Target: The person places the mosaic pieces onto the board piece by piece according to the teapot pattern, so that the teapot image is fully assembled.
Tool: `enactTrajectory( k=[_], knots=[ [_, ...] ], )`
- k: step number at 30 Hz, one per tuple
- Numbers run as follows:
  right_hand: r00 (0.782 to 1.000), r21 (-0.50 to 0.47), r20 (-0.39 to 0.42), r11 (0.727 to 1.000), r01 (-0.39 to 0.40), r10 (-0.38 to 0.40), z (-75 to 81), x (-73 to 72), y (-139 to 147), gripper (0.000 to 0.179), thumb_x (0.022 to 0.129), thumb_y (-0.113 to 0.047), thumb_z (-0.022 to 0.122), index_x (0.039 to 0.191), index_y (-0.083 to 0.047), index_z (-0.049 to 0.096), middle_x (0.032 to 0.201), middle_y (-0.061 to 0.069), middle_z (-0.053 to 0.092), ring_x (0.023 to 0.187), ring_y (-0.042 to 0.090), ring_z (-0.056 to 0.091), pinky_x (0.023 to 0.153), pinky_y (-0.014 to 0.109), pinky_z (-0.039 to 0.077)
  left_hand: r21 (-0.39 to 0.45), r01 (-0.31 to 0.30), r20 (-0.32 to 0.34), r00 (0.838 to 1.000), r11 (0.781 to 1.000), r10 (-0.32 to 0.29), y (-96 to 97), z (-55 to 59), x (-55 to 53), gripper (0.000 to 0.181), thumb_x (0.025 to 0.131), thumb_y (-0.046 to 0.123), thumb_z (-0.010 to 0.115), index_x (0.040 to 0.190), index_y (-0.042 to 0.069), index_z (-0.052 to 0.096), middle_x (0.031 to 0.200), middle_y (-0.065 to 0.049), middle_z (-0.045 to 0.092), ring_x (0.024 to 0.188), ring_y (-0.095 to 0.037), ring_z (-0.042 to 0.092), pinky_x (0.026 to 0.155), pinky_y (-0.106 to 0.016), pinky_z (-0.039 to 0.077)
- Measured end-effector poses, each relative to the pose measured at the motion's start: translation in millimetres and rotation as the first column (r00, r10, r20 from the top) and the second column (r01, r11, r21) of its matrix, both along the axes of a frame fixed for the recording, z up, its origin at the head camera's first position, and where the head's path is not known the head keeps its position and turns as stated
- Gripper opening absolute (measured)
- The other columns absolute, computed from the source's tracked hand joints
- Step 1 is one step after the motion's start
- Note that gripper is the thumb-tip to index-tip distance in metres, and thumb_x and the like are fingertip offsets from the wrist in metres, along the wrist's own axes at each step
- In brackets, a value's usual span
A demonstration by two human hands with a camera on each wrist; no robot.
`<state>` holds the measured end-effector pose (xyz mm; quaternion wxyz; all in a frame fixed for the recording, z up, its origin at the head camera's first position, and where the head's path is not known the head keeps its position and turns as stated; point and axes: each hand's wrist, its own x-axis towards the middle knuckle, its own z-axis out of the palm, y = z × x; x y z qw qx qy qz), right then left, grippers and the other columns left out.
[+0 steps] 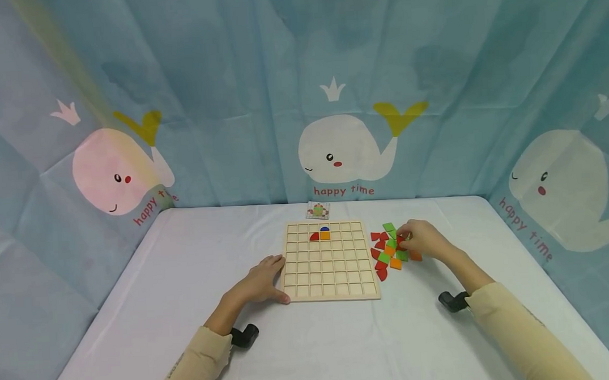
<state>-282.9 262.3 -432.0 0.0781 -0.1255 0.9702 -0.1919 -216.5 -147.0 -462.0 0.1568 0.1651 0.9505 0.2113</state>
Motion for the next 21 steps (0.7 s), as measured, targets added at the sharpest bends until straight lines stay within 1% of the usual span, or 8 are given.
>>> enactTrajectory(
  k=[5, 8, 12, 16, 19, 21],
  knots=[
    [1.000, -0.024, -0.014, 1.000, -0.001, 0.001, 0.7, -9.6, -18, 0.031, 0.087, -0.014, 0.071, 0.115, 0.000, 0.069, 0.096, 0.011, 0.066, 0.082, 0.021, 0.058, 0.074, 0.032, 0.058, 0.008, -0.007, -0.001, 1.000, 1.000, 0.007, 0.3, -0.6, 0.3, 0.103, 0.070, 0.035, 0.087, 0.149, -0.003, 0.033, 0.158, -0.019, 0.031, 0.148, -0.041, 0.023, 0.117, -0.059, 0.024],
    [1.000, -0.050, -0.017, 0.999, -0.009, 0.008, 1.7, -14.6, -28, 0.031, 0.087, -0.014, 0.071, 0.115, -0.001, 0.069, 0.098, 0.011, 0.066, 0.084, 0.022, 0.059, 0.075, 0.033, 0.059, 0.014, -0.016, 0.003, 1.000, 1.000, 0.016, 0.9, -1.7, 0.4, 0.103, 0.069, 0.035, 0.087, 0.149, -0.002, 0.034, 0.158, -0.019, 0.031, 0.148, -0.040, 0.023, 0.117, -0.059, 0.024],
    [0.998, -0.067, -0.036, 0.996, -0.057, 0.055, 1.5, -20.1, -42, 0.030, 0.087, -0.014, 0.071, 0.114, 0.000, 0.069, 0.098, 0.011, 0.067, 0.086, 0.022, 0.060, 0.078, 0.037, 0.057, 0.015, -0.021, 0.014, 1.000, 1.000, 0.021, 1.5, -3.9, 1.2, 0.103, 0.069, 0.036, 0.087, 0.149, -0.001, 0.033, 0.158, -0.018, 0.031, 0.148, -0.040, 0.022, 0.118, -0.058, 0.023],
    [0.991, -0.080, -0.065, 0.990, -0.119, 0.114, 0.6, -24.9, -57, 0.031, 0.087, -0.013, 0.071, 0.114, 0.001, 0.069, 0.096, 0.011, 0.067, 0.085, 0.022, 0.060, 0.076, 0.037, 0.055, 0.013, -0.019, 0.010, 1.000, 1.000, 0.019, 1.0, -3.3, 1.6, 0.104, 0.069, 0.036, 0.087, 0.149, -0.001, 0.033, 0.158, -0.018, 0.031, 0.148, -0.040, 0.022, 0.118, -0.059, 0.023],
    [0.989, -0.097, -0.064, 0.985, -0.139, 0.133, 0.0, -29.3, -68, 0.030, 0.086, -0.012, 0.071, 0.114, 0.001, 0.069, 0.097, 0.011, 0.066, 0.084, 0.022, 0.061, 0.074, 0.036, 0.055, 0.017, -0.017, 0.005, 1.000, 1.000, 0.016, 0.5, -2.7, 1.2, 0.104, 0.069, 0.036, 0.087, 0.149, -0.001, 0.033, 0.158, -0.018, 0.031, 0.148, -0.040, 0.022, 0.117, -0.059, 0.023],
    [0.988, -0.092, -0.060, 0.985, -0.146, 0.140, -1.1, -33.0, -76, 0.030, 0.087, -0.013, 0.071, 0.114, 0.001, 0.069, 0.098, 0.011, 0.066, 0.085, 0.021, 0.061, 0.075, 0.035, 0.055, 0.018, -0.015, 0.004, 1.000, 1.000, 0.015, 0.3, -2.2, 1.0, 0.103, 0.069, 0.036, 0.087, 0.149, -0.001, 0.033, 0.158, -0.018, 0.031, 0.148, -0.040, 0.023, 0.117, -0.059, 0.024]
  ],
)
